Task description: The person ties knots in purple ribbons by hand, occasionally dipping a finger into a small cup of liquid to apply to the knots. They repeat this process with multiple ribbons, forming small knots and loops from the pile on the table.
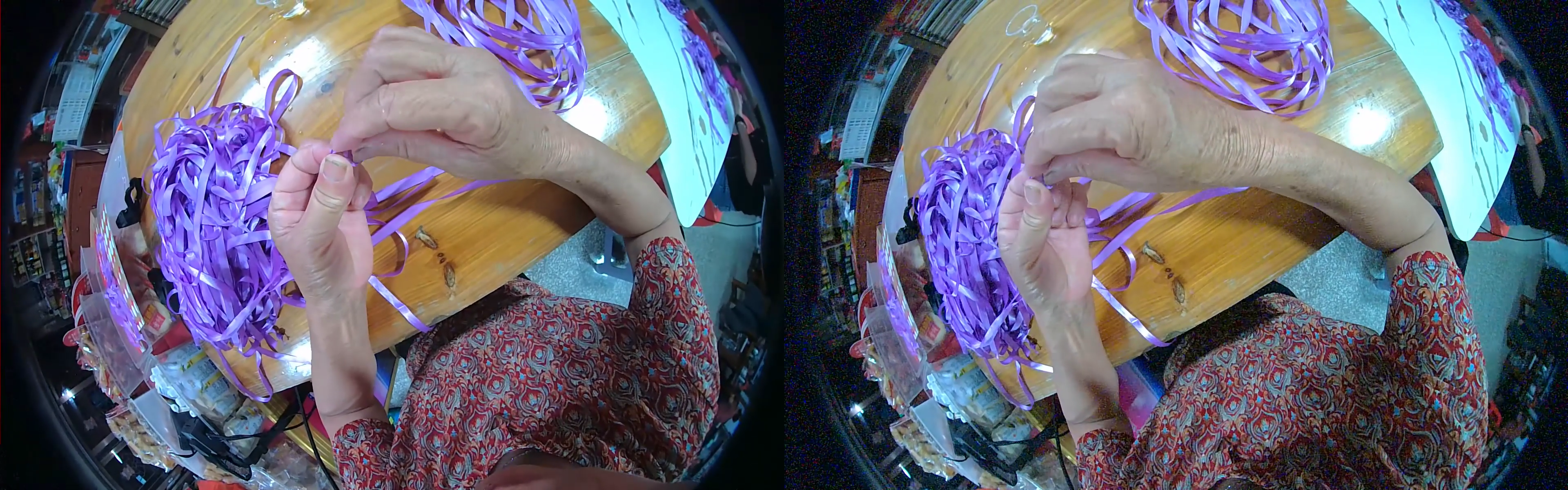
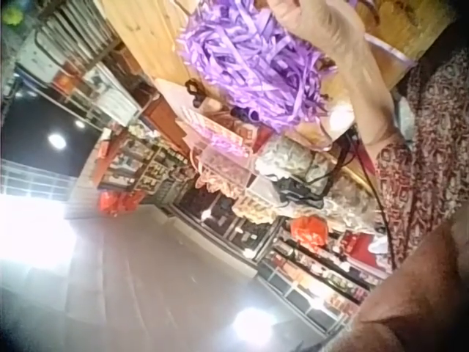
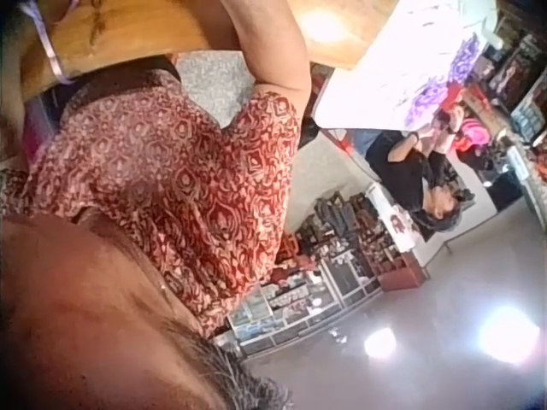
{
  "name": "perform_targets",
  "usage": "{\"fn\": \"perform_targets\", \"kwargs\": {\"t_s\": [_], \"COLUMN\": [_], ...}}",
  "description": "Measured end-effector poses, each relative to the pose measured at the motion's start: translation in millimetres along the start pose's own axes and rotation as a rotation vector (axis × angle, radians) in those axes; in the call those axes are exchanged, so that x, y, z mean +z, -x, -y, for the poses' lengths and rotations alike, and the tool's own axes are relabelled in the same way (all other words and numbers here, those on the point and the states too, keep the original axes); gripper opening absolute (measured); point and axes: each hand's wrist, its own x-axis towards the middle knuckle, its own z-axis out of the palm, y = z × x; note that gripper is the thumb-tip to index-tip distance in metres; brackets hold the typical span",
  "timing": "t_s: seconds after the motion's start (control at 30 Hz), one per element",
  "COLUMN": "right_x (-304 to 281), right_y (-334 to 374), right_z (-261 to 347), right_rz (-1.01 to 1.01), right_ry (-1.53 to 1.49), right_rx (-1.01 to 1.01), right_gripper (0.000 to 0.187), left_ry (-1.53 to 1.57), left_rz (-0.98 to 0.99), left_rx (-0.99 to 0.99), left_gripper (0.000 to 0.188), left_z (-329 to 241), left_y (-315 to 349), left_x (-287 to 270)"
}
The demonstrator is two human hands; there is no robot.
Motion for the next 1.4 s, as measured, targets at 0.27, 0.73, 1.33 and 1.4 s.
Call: {"fn": "perform_targets", "kwargs": {"t_s": [0.27, 0.73, 1.33, 1.4], "right_x": [-1.5, -5.9, -3.3, -7.5], "right_y": [-0.1, 1.3, 1.5, 1.5], "right_z": [-1.3, 7.4, -7.8, -3.8], "right_rz": [0.02, 0.095, 0.063, 0.187], "right_ry": [-0.018, -0.634, -0.079, -0.003], "right_rx": [-0.02, 0.763, -0.016, -0.006], "right_gripper": [0.014, 0.008, 0.028, 0.03], "left_ry": [-0.114, -0.144, -0.164, -0.158], "left_rz": [0.038, 0.008, -0.095, -0.109], "left_rx": [-0.025, 0.038, 0.059, 0.045], "left_gripper": [0.013, 0.014, 0.012, 0.011], "left_z": [0.4, -4.9, -4.2, -4.2], "left_y": [-2.3, 0.9, 3.7, 3.6], "left_x": [-2.4, 0.2, 5.3, 1.8]}}
